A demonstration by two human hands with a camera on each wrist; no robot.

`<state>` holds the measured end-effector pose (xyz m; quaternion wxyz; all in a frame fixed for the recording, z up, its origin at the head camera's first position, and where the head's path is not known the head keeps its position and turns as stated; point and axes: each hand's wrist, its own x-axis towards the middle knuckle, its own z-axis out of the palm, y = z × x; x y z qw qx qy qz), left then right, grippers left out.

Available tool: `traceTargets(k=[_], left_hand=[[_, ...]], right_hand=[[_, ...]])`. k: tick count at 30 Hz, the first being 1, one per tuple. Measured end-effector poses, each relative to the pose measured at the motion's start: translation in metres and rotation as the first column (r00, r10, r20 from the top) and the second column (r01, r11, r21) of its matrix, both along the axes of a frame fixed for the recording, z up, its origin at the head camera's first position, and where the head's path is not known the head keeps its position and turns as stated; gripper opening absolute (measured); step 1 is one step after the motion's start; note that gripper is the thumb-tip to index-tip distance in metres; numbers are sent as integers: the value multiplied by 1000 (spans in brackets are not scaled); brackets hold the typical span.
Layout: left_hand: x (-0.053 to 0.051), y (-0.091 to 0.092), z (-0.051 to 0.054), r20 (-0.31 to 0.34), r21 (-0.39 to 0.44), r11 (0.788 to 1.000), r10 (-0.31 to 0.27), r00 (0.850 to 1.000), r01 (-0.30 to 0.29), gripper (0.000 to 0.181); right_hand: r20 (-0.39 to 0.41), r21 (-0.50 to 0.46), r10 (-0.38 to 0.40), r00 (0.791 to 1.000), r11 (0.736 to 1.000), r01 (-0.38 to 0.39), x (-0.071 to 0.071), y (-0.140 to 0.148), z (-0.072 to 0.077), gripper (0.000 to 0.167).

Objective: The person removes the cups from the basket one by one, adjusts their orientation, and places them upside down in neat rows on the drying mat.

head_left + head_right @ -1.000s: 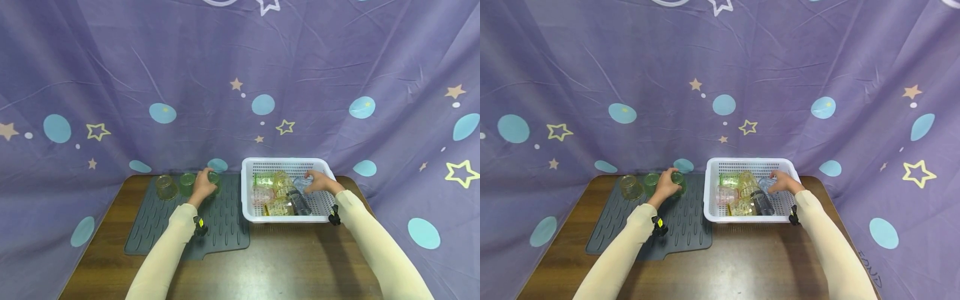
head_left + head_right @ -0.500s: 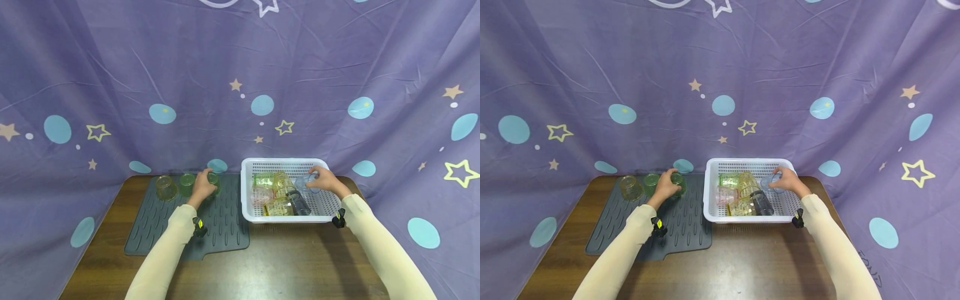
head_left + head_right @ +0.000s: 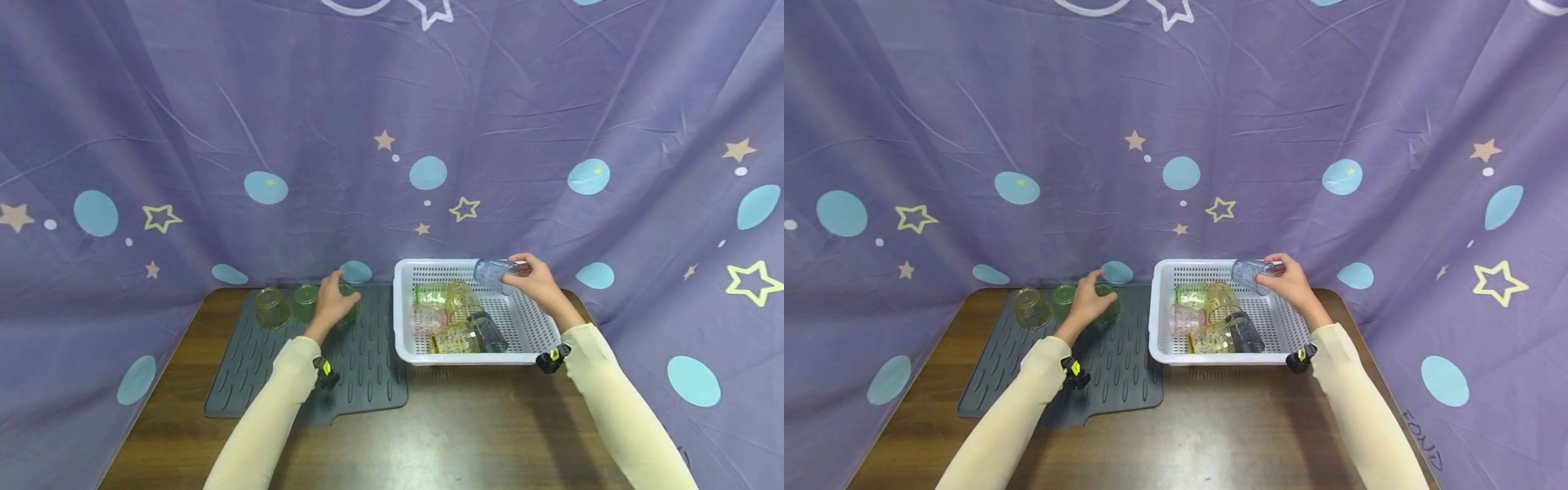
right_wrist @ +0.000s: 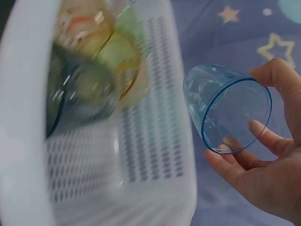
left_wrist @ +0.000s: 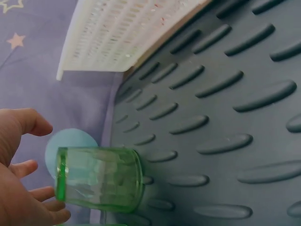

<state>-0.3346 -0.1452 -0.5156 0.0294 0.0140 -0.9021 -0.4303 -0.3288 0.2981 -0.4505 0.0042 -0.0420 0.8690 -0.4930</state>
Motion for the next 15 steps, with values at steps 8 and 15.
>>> traceTargets(k=[8,15], left_hand=[[6,8,16,-43,87,996,-12,999,16,71],[9,23,36,-133,148,989,30,991,-10,68]], right_hand=[[5,-265,45,999,963,-42,7,-25,30,62],[-4,-478,115,993,872,-103,12,-48,44,52]])
